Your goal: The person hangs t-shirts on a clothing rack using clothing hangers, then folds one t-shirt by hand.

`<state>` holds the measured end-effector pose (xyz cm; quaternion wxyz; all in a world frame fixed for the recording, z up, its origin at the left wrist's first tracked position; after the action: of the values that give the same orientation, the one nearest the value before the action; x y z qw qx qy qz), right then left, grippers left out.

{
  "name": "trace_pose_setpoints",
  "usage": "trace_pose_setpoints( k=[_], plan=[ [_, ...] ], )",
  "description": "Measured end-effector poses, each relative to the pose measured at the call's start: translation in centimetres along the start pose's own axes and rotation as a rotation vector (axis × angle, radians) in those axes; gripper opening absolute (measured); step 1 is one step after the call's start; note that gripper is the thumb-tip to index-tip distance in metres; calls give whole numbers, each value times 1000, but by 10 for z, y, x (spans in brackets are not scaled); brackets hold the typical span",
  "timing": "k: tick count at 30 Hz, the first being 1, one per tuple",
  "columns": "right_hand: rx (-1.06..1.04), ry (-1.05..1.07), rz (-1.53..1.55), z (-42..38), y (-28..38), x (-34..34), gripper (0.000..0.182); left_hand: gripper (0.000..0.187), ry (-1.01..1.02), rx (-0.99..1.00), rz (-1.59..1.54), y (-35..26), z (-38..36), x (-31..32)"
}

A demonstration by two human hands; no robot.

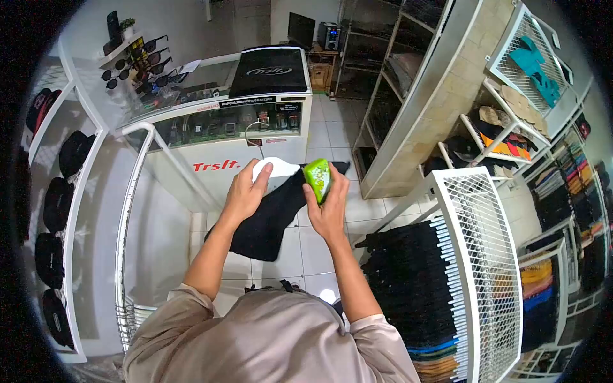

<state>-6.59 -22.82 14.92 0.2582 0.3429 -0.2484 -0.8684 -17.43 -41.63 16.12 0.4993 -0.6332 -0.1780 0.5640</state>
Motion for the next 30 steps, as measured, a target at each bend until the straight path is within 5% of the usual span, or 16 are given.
trace_pose_setpoints(
  k=[3,7,11,15,18,21,24,25,27,30],
  plan=[
    [-74,-69,-121,-4,-32,-5,66,52,35,46,-96,2,5,3],
    [536,-293,-344,-34,-132,-57,68,52,72,-33,-227,7,2,-15],
    [334,-392,-299,-42,-81,-72,66,50,110,-31,-265,9,3,-14],
    [97,-53,-221,-28,2,-27,67,42,218,10,-263,-6,8,8],
    [119,-197,-325,-37,-36,-39,70,47,267,-6,-347,-12,4,11],
    [485,-377,-475,-58,-114,-77,69,44,198,-27,-336,0,4,-10],
    [381,-492,-394,-62,-87,-101,69,43,180,-21,-338,1,3,-17],
    [382,-481,-394,-55,-70,-98,69,42,198,-26,-315,3,1,-14],
    [20,-329,-405,-38,-5,-67,71,41,203,21,-337,2,2,-1],
    [70,-38,-245,-36,7,-21,75,44,316,54,-319,-16,1,17]
  ],
)
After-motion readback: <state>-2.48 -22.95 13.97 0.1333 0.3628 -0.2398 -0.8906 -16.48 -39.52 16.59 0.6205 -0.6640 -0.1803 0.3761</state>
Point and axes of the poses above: each hand's wrist, its own z-axis towards the middle knuckle, its own x-axis out of the palm, y = z × x, the point moved 8 cm from there along z, towards the middle knuckle, and after that the axes turned 7 degrees about y, right-handed, at the moved point
